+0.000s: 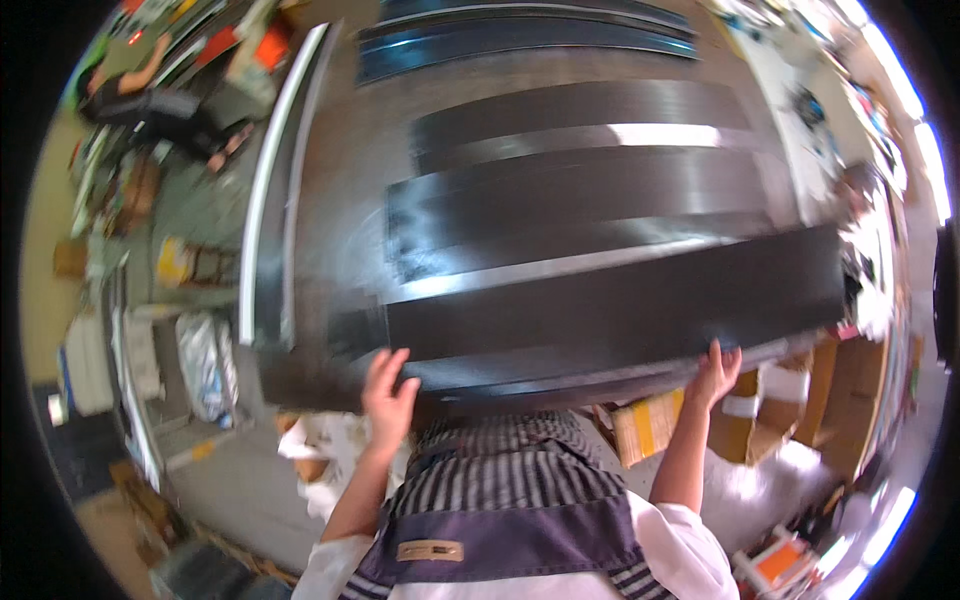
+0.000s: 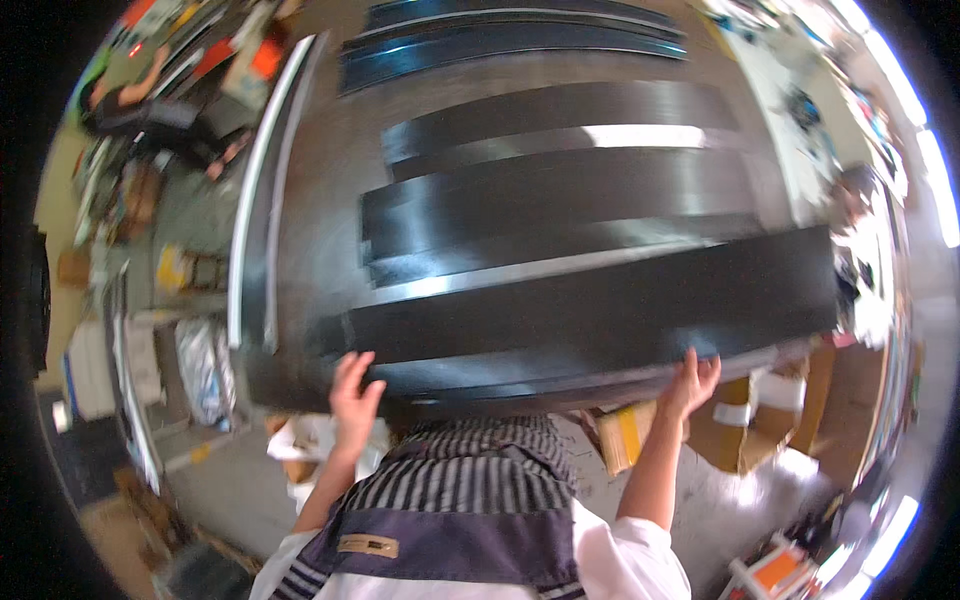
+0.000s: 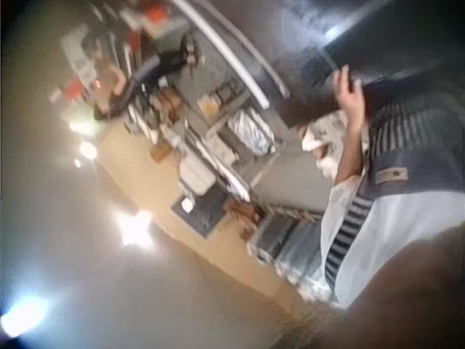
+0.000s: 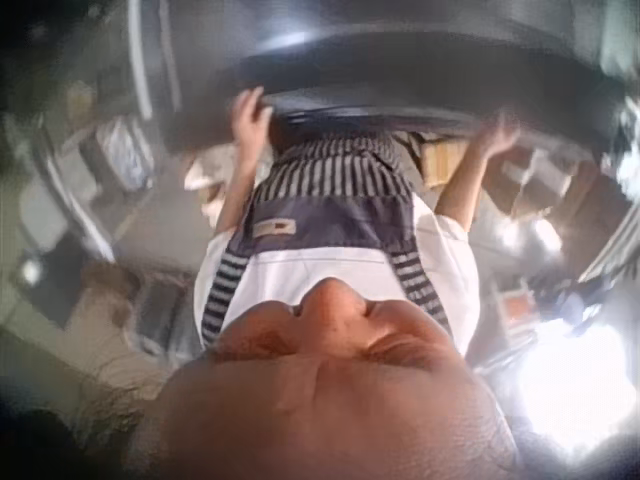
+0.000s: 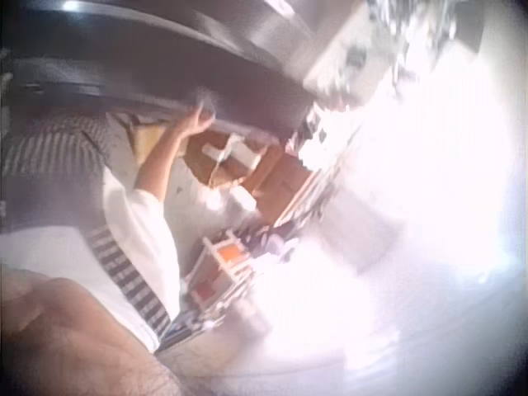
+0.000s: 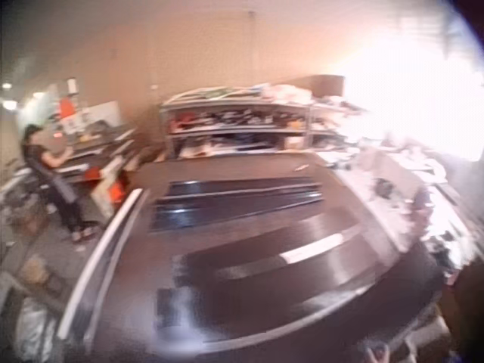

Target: The person picks up small, dark rectangular metal sheets from a pile on a large workbench. They place each sheet onto a larger, shiny metal surface, aligning it with other sheets already arranged there. The person repeats this process, handling the sheets one by one to build a neat stack.

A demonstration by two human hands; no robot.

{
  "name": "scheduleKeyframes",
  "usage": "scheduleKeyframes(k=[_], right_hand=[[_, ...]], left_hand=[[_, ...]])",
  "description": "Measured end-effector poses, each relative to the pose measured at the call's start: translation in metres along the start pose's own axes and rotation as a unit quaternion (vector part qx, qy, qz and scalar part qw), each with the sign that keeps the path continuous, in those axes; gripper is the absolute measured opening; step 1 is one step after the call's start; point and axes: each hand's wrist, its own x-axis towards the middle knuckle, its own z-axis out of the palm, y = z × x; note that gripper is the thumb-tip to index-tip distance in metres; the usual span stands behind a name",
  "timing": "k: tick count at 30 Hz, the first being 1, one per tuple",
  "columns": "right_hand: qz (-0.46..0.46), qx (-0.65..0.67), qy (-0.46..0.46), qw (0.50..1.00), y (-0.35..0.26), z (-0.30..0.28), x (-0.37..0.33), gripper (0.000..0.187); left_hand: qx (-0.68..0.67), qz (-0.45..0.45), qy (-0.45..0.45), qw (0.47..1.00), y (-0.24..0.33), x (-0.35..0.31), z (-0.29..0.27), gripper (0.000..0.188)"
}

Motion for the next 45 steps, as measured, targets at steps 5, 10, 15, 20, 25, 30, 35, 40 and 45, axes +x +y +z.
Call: scheduleKeyframes(k=[5,10,15,20,25,30,35,40,45], right_hand=[[0.024,-0.167,0.017,0.986,0.073,-0.062,-0.003,0.025],[0.033,-0.251,0.03,0.967,0.084,-0.071,0.019,0.034],[-0.028,-0.306,0.047,0.95,0.104,-0.085,0.051,0.03],[-0.011,-0.414,0.043,0.909,0.089,-0.062,0.039,0.067],[-0.044,-0.399,0.075,0.913,0.088,-0.061,0.028,0.057],[-0.156,-0.345,-0.113,0.919,0.083,-0.033,-0.014,0.045],[-0.141,-0.314,-0.288,0.894,0.056,0.045,-0.091,0.046],[-0.194,-0.344,-0.374,0.839,0.033,0.08,-0.145,0.043],[-0.191,-0.352,-0.442,0.802,0.019,0.091,-0.173,0.037]], left_hand=[[0.017,0.0,0.022,1.0,-0.045,-0.025,0.023,0.046],[0.055,0.023,0.041,0.997,-0.044,-0.029,0.028,0.045],[0.053,0.034,0.036,0.997,-0.049,-0.031,0.037,0.042],[0.043,0.033,0.034,0.998,-0.053,-0.031,0.035,0.044],[0.025,0.048,0.039,0.998,-0.057,-0.015,0.023,0.043],[0.175,0.035,0.085,0.98,-0.095,0.07,-0.029,0.053],[0.255,0.008,-0.03,0.967,-0.122,0.143,-0.055,0.062],[0.256,0.007,-0.063,0.965,-0.105,0.155,-0.062,0.055],[0.196,0.012,-0.053,0.979,-0.097,0.136,-0.076,0.058]])
